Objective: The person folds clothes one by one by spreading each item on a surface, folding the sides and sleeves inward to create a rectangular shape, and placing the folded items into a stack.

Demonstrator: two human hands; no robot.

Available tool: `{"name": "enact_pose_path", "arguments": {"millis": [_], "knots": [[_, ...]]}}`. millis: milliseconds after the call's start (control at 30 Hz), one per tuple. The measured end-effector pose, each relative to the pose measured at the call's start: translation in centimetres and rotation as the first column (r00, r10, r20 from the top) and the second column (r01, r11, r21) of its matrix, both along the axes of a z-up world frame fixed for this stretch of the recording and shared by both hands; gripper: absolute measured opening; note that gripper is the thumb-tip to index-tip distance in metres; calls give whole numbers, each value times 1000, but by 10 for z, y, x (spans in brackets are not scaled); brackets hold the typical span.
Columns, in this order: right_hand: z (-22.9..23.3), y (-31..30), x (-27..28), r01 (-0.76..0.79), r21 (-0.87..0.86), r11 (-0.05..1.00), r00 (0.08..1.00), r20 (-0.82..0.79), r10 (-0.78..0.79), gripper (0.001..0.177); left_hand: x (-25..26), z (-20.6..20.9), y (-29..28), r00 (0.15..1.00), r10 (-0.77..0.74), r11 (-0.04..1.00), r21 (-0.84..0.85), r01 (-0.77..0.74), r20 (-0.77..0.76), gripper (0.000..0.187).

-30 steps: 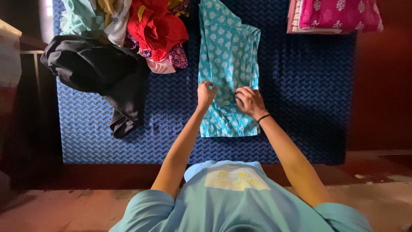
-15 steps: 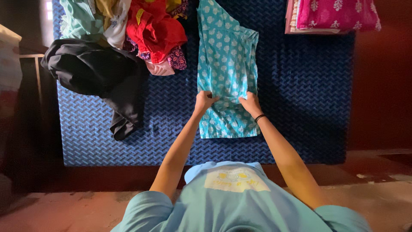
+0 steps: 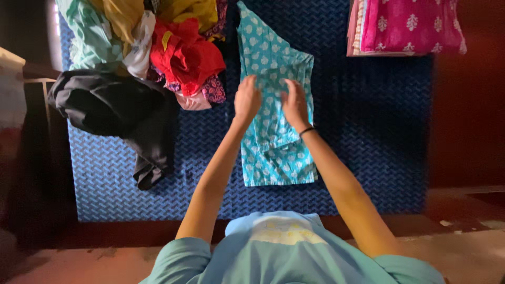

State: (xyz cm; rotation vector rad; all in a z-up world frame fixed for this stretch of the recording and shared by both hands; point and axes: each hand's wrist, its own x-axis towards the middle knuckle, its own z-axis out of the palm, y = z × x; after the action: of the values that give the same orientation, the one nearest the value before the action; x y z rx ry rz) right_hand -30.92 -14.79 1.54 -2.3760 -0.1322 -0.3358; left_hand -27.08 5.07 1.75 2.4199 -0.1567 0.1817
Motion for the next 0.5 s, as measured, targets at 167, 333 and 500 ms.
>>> {"name": "enact_pose_path", "arguments": {"millis": [167,333,500], "knots": [[-17,34,27,-130,6,992,990,-54,130,57,9,-13,-24,978,-204,966,171,194,42,57],[22,9,15,-83,-411,908,968,-248,-24,73,10,4,0,962,-275,940,211,267,4,72],[30,9,37,45,-404,914,970,-203,-137,72,23,4,-10,983,-130,961,263,92,131,67]]}}
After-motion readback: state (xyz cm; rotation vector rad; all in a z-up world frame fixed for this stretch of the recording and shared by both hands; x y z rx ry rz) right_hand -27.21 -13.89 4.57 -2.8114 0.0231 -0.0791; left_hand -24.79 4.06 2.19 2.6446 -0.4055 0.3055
